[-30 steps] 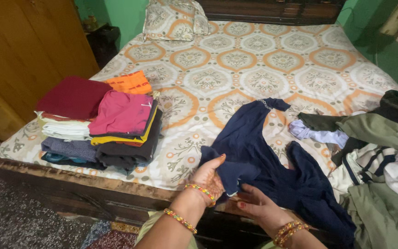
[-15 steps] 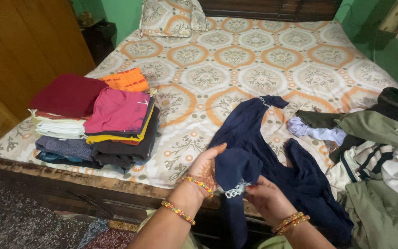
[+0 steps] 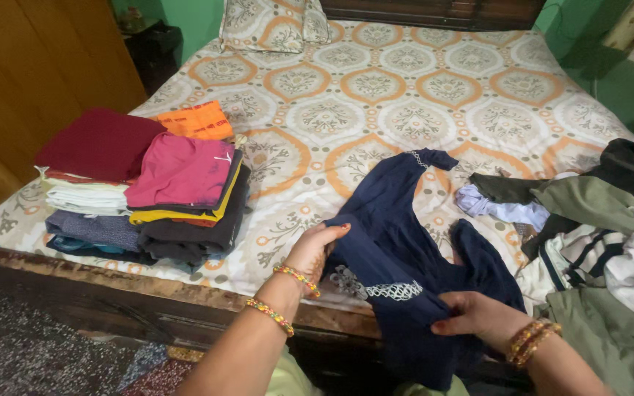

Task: The person folds a variety of clothing items, including a dark blue garment, a white t-shirt, and a green garment, on a bed and stacks them neatly into a pile.

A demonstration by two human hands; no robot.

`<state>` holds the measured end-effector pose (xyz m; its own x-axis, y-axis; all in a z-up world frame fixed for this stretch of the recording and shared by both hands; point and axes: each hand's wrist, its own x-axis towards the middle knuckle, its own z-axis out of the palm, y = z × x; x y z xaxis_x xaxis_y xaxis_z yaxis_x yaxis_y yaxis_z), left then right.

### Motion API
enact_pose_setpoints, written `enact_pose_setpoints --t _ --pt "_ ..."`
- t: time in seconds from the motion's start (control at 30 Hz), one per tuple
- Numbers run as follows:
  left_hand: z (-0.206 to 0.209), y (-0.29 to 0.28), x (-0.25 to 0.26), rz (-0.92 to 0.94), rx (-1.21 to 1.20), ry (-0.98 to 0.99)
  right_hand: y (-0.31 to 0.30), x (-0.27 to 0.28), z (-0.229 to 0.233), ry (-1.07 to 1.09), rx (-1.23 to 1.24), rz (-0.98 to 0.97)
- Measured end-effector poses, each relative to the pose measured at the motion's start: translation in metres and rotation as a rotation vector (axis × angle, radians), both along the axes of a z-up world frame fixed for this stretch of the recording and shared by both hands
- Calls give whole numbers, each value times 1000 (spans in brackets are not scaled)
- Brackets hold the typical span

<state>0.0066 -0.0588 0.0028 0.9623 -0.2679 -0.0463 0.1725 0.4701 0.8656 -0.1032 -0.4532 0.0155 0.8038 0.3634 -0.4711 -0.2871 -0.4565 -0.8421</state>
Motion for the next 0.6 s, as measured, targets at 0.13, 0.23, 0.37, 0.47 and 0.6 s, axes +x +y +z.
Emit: enact_pose_setpoints --t 0.13,0.23,0.37,0.47,0.6 --pt "-15 4 15 90 165 -8 -64 16 -35 -102 53 -315" --pt "-14 11 17 59 527 -276 -122 27 -54 22 507 -436" --pt "-20 15 14 293 1373 -735 -154 45 -75 -239 320 -664" --pt "-45 24 14 205 1535 -593 -157 53 -85 -452 -545 -526" --pt "-98 45 12 235 1381 -389 -138 34 -102 -559 -702 -585"
